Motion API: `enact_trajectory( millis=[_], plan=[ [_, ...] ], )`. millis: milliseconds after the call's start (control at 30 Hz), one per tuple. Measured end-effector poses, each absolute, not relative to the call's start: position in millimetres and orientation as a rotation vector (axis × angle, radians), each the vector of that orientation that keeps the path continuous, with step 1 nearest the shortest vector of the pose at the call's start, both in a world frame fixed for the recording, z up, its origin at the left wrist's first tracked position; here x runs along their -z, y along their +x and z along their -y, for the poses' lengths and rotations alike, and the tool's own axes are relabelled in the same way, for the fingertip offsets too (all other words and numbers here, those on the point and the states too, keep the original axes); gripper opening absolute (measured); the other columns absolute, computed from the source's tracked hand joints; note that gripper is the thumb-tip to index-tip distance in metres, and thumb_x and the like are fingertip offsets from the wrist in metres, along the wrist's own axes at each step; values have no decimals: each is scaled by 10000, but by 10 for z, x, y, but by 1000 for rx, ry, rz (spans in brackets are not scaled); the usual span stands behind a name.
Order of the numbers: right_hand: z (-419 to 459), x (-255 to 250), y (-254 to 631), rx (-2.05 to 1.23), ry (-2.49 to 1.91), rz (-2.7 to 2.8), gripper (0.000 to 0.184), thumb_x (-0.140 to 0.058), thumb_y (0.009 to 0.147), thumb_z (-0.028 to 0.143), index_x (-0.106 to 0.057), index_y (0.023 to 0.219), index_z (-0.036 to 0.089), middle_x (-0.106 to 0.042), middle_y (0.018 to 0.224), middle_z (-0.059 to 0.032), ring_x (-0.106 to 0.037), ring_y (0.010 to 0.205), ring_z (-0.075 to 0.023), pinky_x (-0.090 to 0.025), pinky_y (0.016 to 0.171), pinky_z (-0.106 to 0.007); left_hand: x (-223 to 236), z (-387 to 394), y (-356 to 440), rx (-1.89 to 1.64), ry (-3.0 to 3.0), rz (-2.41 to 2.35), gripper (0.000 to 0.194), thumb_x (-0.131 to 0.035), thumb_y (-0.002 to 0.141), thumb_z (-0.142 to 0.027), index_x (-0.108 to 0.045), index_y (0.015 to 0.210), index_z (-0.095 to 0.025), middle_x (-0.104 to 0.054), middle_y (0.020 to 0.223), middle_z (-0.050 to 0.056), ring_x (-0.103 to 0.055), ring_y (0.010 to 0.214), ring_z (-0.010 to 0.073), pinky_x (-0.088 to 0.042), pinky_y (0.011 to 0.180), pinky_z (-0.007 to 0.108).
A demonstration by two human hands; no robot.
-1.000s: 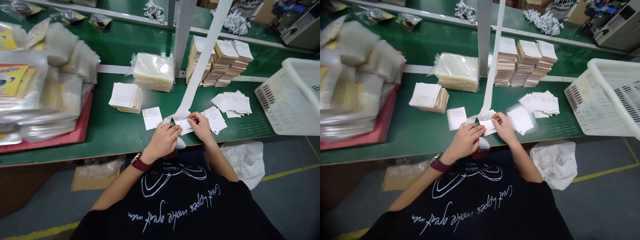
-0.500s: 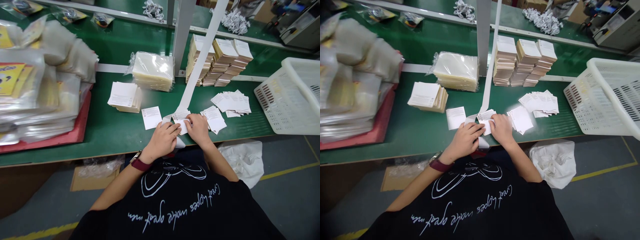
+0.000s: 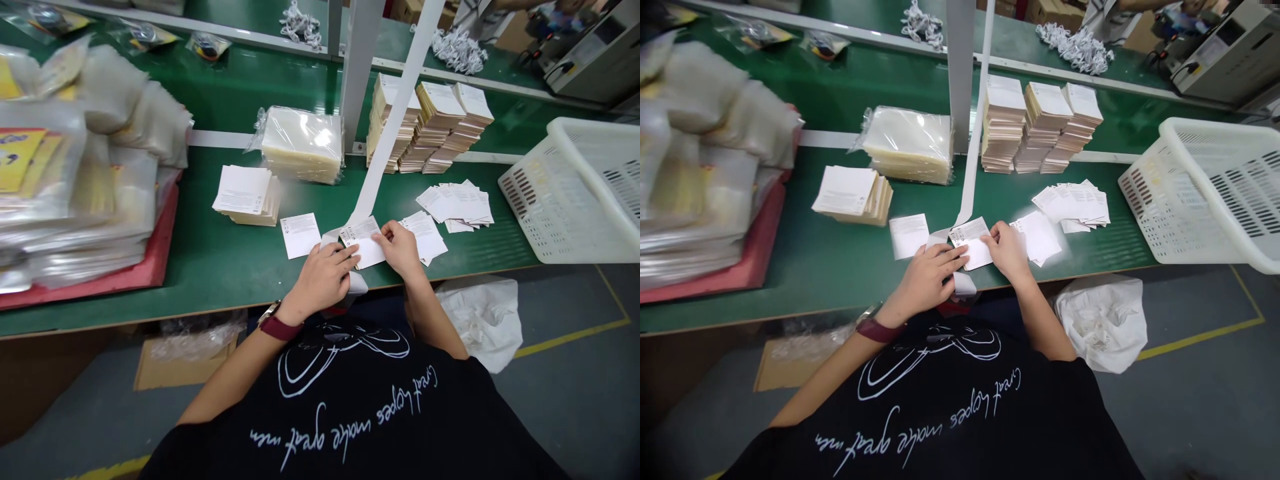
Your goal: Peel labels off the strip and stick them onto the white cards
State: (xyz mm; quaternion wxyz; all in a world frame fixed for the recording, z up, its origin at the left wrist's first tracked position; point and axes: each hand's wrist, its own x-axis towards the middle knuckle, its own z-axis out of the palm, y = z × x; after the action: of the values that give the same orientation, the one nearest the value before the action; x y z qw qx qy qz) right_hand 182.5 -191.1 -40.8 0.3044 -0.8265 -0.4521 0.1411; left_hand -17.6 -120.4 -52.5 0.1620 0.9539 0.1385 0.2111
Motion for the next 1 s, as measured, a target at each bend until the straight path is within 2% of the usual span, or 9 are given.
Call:
enact_trajectory(
  millis=[133,367,467,567,667,733,867,933,1000],
  plan=[
    [1912,415,1825,-388,-2139,1165,131,-538,831,284,-516,714,230,-591,640,3,-522,619,-181,-372,611,-302,546,1205,-167,-606,2733,-407,401,-577,800,-162,-681,1180,-235,-656,1298,50,-564,1072,295,-427,875,494],
    [2142,374,2097,-62,-2117,1097,210,-454,902,333,-599,817,208,-648,793,-57,-565,774,-222,-442,741,-360,538,1210,-163,-618,2757,-411,393,-575,789,-157,-681,1163,-218,-657,1295,55,-567,1063,294,-433,843,472],
    [2311,353,2359,135,-2357,1008,171,-525,860,333,-614,821,192,-649,834,-90,-561,880,-281,-427,836,-463,527,1200,-185,-715,2711,-404,303,-549,807,-168,-710,1061,-207,-673,1263,60,-573,1059,291,-431,842,467],
    [2453,332,2379,277,-2476,975,171,-614,806,318,-639,902,178,-665,983,-141,-539,1026,-354,-378,908,-562,527,1182,-216,-846,2595,-432,242,-498,838,-165,-721,923,-209,-713,1169,56,-589,1020,271,-416,862,467],
    [2538,324,2006,176,-2173,1152,217,-599,862,330,-631,1031,196,-674,1068,-124,-566,1053,-305,-405,935,-502,551,1165,-242,-914,2518,-449,250,-465,856,-154,-708,879,-204,-741,1066,47,-611,958,248,-398,889,475],
    [2555,330,1637,-41,-1911,1336,220,-607,882,310,-620,1085,224,-688,1055,-82,-598,1033,-254,-429,938,-446,576,1154,-254,-928,2489,-466,253,-451,870,-158,-701,887,-191,-746,1013,51,-621,942,241,-387,926,487],
    [2504,372,1118,-269,-1582,1507,179,-578,910,235,-643,1077,238,-687,915,-43,-614,900,-204,-471,867,-395,580,1155,-263,-866,2480,-581,273,-417,899,-170,-689,911,-178,-741,945,63,-645,920,230,-380,973,500],
    [2474,384,1069,-327,-1509,1428,167,-555,925,223,-658,1056,232,-673,882,-39,-610,865,-190,-495,810,-362,547,1186,-267,-915,2522,-682,264,-447,887,-168,-672,1024,-171,-728,1054,94,-649,996,253,-369,1000,528],
    [2462,375,1108,-357,-1489,1347,131,-574,920,226,-669,1012,230,-665,865,-30,-611,851,-180,-502,787,-342,512,1236,-282,-1059,2605,-706,338,-521,857,-183,-617,1181,-179,-658,1252,135,-601,1163,303,-314,1057,593]
  ],
)
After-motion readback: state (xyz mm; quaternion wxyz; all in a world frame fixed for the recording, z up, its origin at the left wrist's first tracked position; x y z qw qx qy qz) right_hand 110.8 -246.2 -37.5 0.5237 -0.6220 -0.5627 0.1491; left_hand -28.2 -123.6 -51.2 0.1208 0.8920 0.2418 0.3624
